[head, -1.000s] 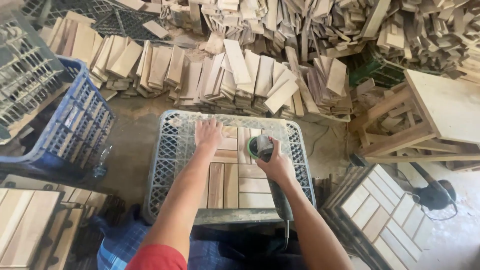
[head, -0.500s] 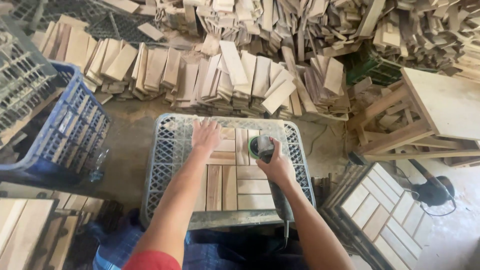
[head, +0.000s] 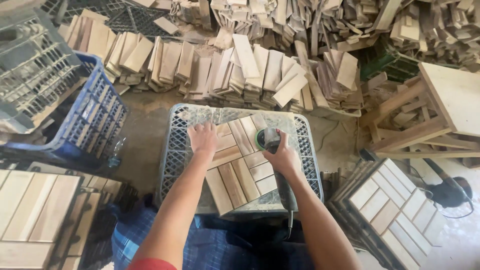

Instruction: Using a handheld orbital sander to smooth the surface of a wooden tile panel.

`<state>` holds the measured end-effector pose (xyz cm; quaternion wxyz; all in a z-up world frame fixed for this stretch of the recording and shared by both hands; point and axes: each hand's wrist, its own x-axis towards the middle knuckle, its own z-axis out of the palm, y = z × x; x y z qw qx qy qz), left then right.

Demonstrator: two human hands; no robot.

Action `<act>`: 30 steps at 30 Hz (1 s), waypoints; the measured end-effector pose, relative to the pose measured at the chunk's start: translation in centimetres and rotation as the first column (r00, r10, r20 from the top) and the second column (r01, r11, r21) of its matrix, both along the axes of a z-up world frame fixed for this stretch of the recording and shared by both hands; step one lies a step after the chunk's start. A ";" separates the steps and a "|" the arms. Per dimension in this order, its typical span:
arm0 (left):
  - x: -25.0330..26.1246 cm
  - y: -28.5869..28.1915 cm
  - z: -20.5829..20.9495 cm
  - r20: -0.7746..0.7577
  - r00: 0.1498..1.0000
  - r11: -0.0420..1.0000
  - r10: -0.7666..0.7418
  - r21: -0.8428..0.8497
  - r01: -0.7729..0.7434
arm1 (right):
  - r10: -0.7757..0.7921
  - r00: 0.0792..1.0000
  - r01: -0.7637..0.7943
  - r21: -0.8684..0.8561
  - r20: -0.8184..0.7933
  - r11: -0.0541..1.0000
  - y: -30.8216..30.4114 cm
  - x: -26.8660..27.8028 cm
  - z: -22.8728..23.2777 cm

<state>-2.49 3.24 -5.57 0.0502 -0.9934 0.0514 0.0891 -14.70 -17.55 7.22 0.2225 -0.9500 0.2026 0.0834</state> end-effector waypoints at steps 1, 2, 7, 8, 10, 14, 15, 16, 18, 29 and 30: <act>-0.2 0.3 -0.5 0.006 1.000 1.000 -0.003 0.004 0.003 | -0.003 1.000 0.003 0.004 0.006 1.000 0.0 -0.2 -0.1; -0.4 0.5 -0.9 0.029 0.999 1.000 0.027 -0.012 -0.027 | -0.007 1.000 0.007 0.005 0.014 1.000 0.0 -0.3 -0.2; -5.3 1.0 -3.2 0.230 0.962 0.988 0.148 -0.087 -0.131 | 0.002 0.999 -0.001 -0.015 0.039 1.000 -0.5 -2.2 -1.0; -6.0 1.0 -3.7 0.323 0.932 0.983 0.166 -0.125 -0.132 | 0.001 1.000 -0.001 -0.010 0.025 1.000 -0.3 -2.5 -0.8; -8.2 0.9 -4.4 0.403 0.895 0.977 0.190 -0.165 -0.133 | 0.004 1.000 -0.004 -0.009 0.001 1.000 0.2 -3.6 -0.9; -11.1 1.4 -0.1 0.200 0.972 0.992 0.122 -0.019 -0.121 | 0.041 0.999 -0.041 0.029 -0.005 0.999 2.1 -4.6 -1.1; -11.2 1.6 2.0 0.045 0.995 0.994 0.091 0.049 -0.093 | 0.068 0.998 -0.068 0.021 -0.013 0.997 2.5 -4.3 -0.8; -10.9 1.4 2.3 0.051 0.995 0.995 0.091 0.046 -0.094 | 0.068 0.998 -0.068 0.018 -0.008 0.998 2.5 -4.2 -0.4; -12.1 1.5 2.2 0.189 0.980 0.995 0.056 0.070 -0.071 | 0.073 0.997 -0.073 0.025 -0.014 0.997 2.9 -5.1 -0.3; -11.9 -0.3 -3.7 0.502 0.852 0.938 0.148 -0.344 0.040 | -0.012 1.000 0.013 -0.045 0.012 0.999 -0.9 -5.1 -1.9; -12.3 -0.2 -2.6 0.370 0.918 0.922 0.145 -0.387 0.011 | 0.018 1.000 -0.018 -0.031 0.006 0.999 0.1 -5.6 -1.1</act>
